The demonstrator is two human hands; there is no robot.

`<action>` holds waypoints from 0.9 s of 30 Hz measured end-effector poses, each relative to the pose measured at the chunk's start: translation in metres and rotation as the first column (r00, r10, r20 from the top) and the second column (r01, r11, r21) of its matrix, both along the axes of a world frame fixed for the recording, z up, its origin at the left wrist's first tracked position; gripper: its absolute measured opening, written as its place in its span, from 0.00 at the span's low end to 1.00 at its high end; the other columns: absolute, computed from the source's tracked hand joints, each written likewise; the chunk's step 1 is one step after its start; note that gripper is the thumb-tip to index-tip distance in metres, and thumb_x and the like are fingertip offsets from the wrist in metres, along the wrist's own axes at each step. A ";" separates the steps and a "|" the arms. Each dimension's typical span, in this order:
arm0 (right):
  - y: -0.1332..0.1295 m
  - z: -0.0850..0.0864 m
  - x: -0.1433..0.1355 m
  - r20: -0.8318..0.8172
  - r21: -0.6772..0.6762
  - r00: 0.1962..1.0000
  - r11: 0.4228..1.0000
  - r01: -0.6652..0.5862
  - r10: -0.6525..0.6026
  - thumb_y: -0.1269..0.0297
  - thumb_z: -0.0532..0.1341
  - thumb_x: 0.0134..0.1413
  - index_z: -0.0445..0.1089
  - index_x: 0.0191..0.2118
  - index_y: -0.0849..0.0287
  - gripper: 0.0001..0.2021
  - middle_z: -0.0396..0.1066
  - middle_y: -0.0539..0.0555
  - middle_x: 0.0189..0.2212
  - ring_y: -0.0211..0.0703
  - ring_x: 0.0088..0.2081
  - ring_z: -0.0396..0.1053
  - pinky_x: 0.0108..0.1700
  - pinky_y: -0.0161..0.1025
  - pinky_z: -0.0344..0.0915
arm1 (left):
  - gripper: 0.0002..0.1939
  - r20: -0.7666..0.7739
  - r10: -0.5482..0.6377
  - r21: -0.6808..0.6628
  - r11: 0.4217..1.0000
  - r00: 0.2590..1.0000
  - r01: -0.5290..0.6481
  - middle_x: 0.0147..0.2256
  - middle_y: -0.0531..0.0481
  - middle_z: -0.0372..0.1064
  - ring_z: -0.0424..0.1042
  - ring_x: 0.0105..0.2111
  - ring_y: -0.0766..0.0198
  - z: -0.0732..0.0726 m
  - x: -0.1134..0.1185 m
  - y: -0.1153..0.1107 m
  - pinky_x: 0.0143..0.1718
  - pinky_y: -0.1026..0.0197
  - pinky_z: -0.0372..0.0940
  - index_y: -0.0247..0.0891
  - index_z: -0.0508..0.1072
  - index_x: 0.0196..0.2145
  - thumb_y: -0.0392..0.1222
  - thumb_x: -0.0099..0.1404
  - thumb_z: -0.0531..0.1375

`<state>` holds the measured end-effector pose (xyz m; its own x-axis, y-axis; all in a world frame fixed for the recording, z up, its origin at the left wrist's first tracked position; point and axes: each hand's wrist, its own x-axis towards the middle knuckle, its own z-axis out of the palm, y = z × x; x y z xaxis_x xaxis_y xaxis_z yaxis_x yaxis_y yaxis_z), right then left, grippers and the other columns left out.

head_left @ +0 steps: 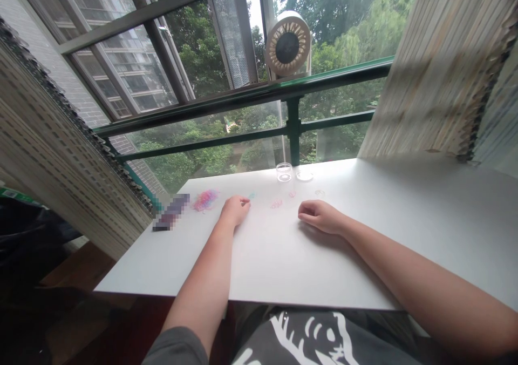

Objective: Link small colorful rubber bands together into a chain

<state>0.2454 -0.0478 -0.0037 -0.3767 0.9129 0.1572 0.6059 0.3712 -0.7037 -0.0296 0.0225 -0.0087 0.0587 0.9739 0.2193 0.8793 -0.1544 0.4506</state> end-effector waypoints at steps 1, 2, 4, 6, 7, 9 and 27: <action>0.000 0.000 0.000 0.002 0.001 1.000 1.000 0.000 0.000 0.61 0.53 0.45 0.66 0.27 0.60 0.09 0.63 0.49 0.21 0.35 0.23 0.58 0.27 0.34 0.55 | 0.12 -0.002 -0.005 0.012 1.000 1.000 0.005 0.39 0.48 0.71 0.68 0.39 0.60 0.000 0.001 0.000 0.44 0.62 0.58 0.41 0.74 0.35 0.44 0.52 0.57; 0.000 0.000 0.000 0.005 0.002 1.000 1.000 0.001 -0.001 0.61 0.53 0.45 0.66 0.27 0.60 0.09 0.63 0.49 0.21 0.35 0.23 0.58 0.27 0.33 0.54 | 0.11 -0.004 -0.006 0.023 1.000 1.000 0.006 0.39 0.48 0.71 0.68 0.39 0.60 0.000 0.001 0.001 0.43 0.62 0.58 0.41 0.74 0.34 0.44 0.52 0.57; -0.001 0.000 -0.001 0.012 0.004 1.000 1.000 0.002 -0.002 0.61 0.53 0.45 0.66 0.27 0.60 0.09 0.63 0.48 0.20 0.35 0.23 0.58 0.26 0.33 0.54 | 0.11 -0.005 0.004 0.033 0.999 1.000 -0.004 0.37 0.48 0.71 0.68 0.38 0.60 -0.001 0.002 0.002 0.42 0.62 0.59 0.41 0.74 0.33 0.43 0.52 0.57; -0.001 0.000 -0.001 0.016 0.005 1.000 1.000 0.001 -0.001 0.61 0.53 0.45 0.66 0.27 0.60 0.08 0.63 0.48 0.21 0.34 0.23 0.58 0.26 0.33 0.54 | 0.10 0.004 0.020 0.028 0.999 1.000 -0.020 0.36 0.49 0.71 0.68 0.36 0.61 -0.001 0.003 0.003 0.40 0.63 0.59 0.40 0.74 0.32 0.43 0.52 0.57; -0.001 0.000 -0.001 0.016 0.004 1.000 1.000 0.000 0.000 0.61 0.53 0.45 0.66 0.27 0.60 0.08 0.63 0.48 0.21 0.34 0.23 0.58 0.26 0.33 0.55 | 0.10 0.012 0.030 0.023 0.999 0.999 -0.030 0.35 0.49 0.72 0.68 0.36 0.61 -0.001 0.003 0.004 0.39 0.63 0.60 0.40 0.74 0.32 0.42 0.52 0.57; -0.001 0.000 -0.001 0.015 0.006 1.000 1.000 -0.002 0.002 0.62 0.53 0.45 0.66 0.27 0.60 0.08 0.63 0.48 0.21 0.35 0.23 0.58 0.27 0.33 0.55 | 0.09 0.026 0.046 0.017 0.999 0.999 -0.046 0.34 0.49 0.72 0.68 0.35 0.62 -0.001 0.002 0.005 0.38 0.63 0.60 0.40 0.73 0.32 0.42 0.51 0.58; 0.000 0.000 -0.001 0.013 0.010 1.000 1.000 0.001 -0.002 0.62 0.54 0.44 0.66 0.27 0.60 0.08 0.63 0.49 0.21 0.35 0.24 0.58 0.27 0.33 0.54 | 0.12 0.163 0.076 0.080 0.993 0.984 -0.090 0.36 0.48 0.71 0.69 0.36 0.63 -0.013 -0.002 0.018 0.40 0.63 0.61 0.38 0.70 0.36 0.38 0.50 0.59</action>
<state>0.2446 -0.0483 -0.0033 -0.3774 0.9119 0.1612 0.6155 0.3771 -0.6920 -0.0315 0.0407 -0.0219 -0.0638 0.9508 0.3032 0.8087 -0.1288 0.5740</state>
